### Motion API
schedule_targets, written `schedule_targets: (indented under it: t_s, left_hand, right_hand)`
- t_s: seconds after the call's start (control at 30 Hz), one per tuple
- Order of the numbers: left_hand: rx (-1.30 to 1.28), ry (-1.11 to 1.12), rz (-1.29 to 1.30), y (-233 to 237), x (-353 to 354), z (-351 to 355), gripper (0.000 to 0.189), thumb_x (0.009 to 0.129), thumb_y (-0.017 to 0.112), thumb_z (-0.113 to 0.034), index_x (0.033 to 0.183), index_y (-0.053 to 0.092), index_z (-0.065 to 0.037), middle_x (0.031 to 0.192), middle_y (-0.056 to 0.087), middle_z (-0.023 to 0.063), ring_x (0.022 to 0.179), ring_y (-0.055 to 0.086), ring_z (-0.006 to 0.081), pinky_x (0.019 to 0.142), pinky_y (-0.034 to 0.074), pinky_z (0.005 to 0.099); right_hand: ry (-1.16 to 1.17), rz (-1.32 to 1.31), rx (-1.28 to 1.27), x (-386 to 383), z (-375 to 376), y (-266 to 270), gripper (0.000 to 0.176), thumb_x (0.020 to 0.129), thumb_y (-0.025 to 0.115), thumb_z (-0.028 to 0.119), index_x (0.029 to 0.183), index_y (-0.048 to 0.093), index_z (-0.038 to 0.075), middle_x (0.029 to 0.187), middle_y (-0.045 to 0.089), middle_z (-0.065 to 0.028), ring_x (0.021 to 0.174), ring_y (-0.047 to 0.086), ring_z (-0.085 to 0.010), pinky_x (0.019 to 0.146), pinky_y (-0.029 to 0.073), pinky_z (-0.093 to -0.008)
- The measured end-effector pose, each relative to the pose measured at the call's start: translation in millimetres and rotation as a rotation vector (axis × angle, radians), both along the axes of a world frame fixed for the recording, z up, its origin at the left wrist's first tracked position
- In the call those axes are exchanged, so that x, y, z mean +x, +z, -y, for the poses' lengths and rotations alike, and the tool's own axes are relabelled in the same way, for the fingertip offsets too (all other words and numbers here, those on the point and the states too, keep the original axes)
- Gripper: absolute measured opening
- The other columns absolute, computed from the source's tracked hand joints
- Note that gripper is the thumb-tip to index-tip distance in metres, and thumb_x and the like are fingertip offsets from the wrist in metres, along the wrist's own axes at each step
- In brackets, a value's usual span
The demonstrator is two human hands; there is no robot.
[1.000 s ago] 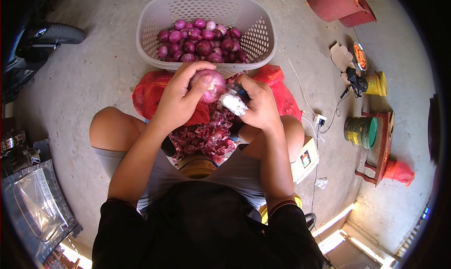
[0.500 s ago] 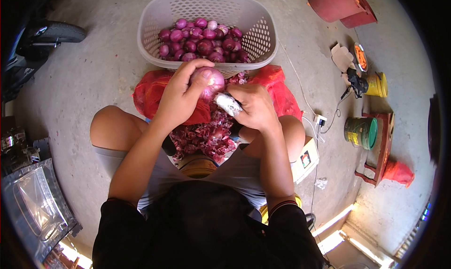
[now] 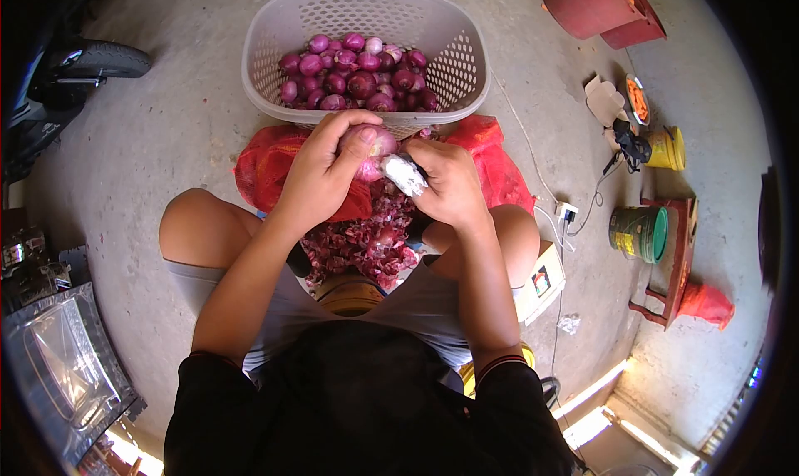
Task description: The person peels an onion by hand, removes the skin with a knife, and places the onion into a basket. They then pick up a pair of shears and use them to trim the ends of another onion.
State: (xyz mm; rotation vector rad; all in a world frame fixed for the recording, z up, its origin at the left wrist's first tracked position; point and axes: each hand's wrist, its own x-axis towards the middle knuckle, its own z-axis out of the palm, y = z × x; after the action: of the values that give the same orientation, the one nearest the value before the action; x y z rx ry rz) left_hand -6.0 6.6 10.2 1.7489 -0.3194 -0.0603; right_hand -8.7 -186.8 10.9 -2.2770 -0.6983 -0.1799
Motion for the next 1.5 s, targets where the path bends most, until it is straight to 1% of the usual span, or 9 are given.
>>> schedule_targets:
  t_s: [0.23,0.53,0.63,0.73,0.97,1.07,1.27,1.37,1.5]
  left_hand:
    - [0.010,0.012,-0.041,-0.4,1.9,-0.9,0.026,0.099,0.045,-0.023,0.111,0.054,-0.002,0.101,0.056,0.0040,0.093,0.053,0.0099,0.084,0.043,0.0244]
    - [-0.280,0.010,-0.409,9.5,0.3,-2.8,0.026,0.100,0.039,-0.031,0.111,0.055,-0.014,0.078,0.053,-0.0062,0.059,0.041,-0.0026,0.043,0.026,0.0153]
    - [-0.259,0.027,-0.329,8.5,-0.4,-0.8,0.024,0.099,0.044,-0.025,0.108,0.054,-0.005,0.087,0.051,-0.0017,0.078,0.044,0.0044,0.069,0.039,0.0193]
    - [-0.205,0.038,-0.240,1.7,-1.4,3.5,0.028,0.101,0.037,-0.032,0.112,0.055,-0.013,0.078,0.053,-0.0056,0.059,0.043,-0.0019,0.045,0.029,0.0150]
    - [-0.356,-0.025,-0.370,12.4,-3.2,5.9,0.033,0.101,0.035,-0.033,0.112,0.054,-0.009,0.078,0.054,-0.0036,0.060,0.044,-0.0007,0.045,0.030,0.0149]
    - [-0.395,-0.035,-0.364,11.5,-4.0,7.1,0.033,0.101,0.034,-0.033,0.112,0.054,-0.009,0.078,0.054,-0.0029,0.060,0.044,-0.0003,0.045,0.030,0.0153]
    - [-0.385,-0.062,-0.334,14.8,-4.4,5.5,0.034,0.102,0.033,-0.033,0.113,0.054,-0.009,0.079,0.054,-0.0027,0.060,0.043,0.0002,0.045,0.030,0.0159]
    - [-0.400,-0.073,-0.344,13.9,-4.4,5.3,0.033,0.102,0.033,-0.032,0.112,0.054,-0.009,0.079,0.054,-0.0029,0.060,0.043,0.0001,0.045,0.031,0.0156]
    - [-0.371,-0.054,-0.325,12.2,-3.7,5.2,0.033,0.102,0.033,-0.031,0.112,0.054,-0.009,0.080,0.054,-0.0031,0.060,0.043,-0.0003,0.046,0.032,0.0149]
  right_hand:
    - [0.068,-0.019,-0.027,-1.0,0.4,1.4,0.020,0.061,0.063,0.013,0.079,0.057,0.005,0.070,0.058,-0.0133,0.066,0.058,-0.0356,0.056,0.045,-0.0441]
    - [0.022,-0.046,0.123,-5.1,-3.1,0.3,0.028,0.063,0.069,0.021,0.081,0.057,0.004,0.068,0.057,-0.0136,0.065,0.059,-0.0350,0.056,0.045,-0.0413]
    - [-0.094,-0.135,0.072,-3.9,-0.7,3.0,0.034,0.063,0.072,0.024,0.085,0.057,0.003,0.068,0.057,-0.0145,0.065,0.060,-0.0349,0.057,0.046,-0.0406]
    - [-0.080,-0.101,0.073,-1.7,-1.1,1.1,0.033,0.064,0.071,0.023,0.086,0.055,0.003,0.068,0.057,-0.0159,0.066,0.059,-0.0377,0.057,0.046,-0.0421]
    - [0.023,-0.169,0.195,0.3,2.5,-4.8,0.029,0.065,0.069,0.017,0.084,0.054,0.001,0.071,0.057,-0.0167,0.067,0.058,-0.0381,0.059,0.045,-0.0411]
    - [0.071,-0.115,0.250,0.4,-0.8,-9.4,0.021,0.071,0.070,0.010,0.082,0.055,0.002,0.066,0.053,-0.0096,0.057,0.051,-0.0196,0.055,0.041,-0.0310]
    - [0.011,-0.215,0.196,-1.2,2.5,0.9,0.018,0.074,0.069,0.010,0.083,0.056,0.002,0.069,0.057,-0.0088,0.062,0.055,-0.0161,0.057,0.043,-0.0317]
    - [0.018,-0.278,0.294,-1.9,-3.4,-0.4,0.023,0.070,0.067,0.014,0.082,0.053,0.001,0.070,0.055,-0.0167,0.065,0.057,-0.0371,0.058,0.044,-0.0390]
    - [0.108,-0.188,0.275,1.8,-1.9,-6.6,0.022,0.071,0.067,0.014,0.082,0.053,0.001,0.069,0.055,-0.0162,0.064,0.056,-0.0367,0.058,0.044,-0.0387]
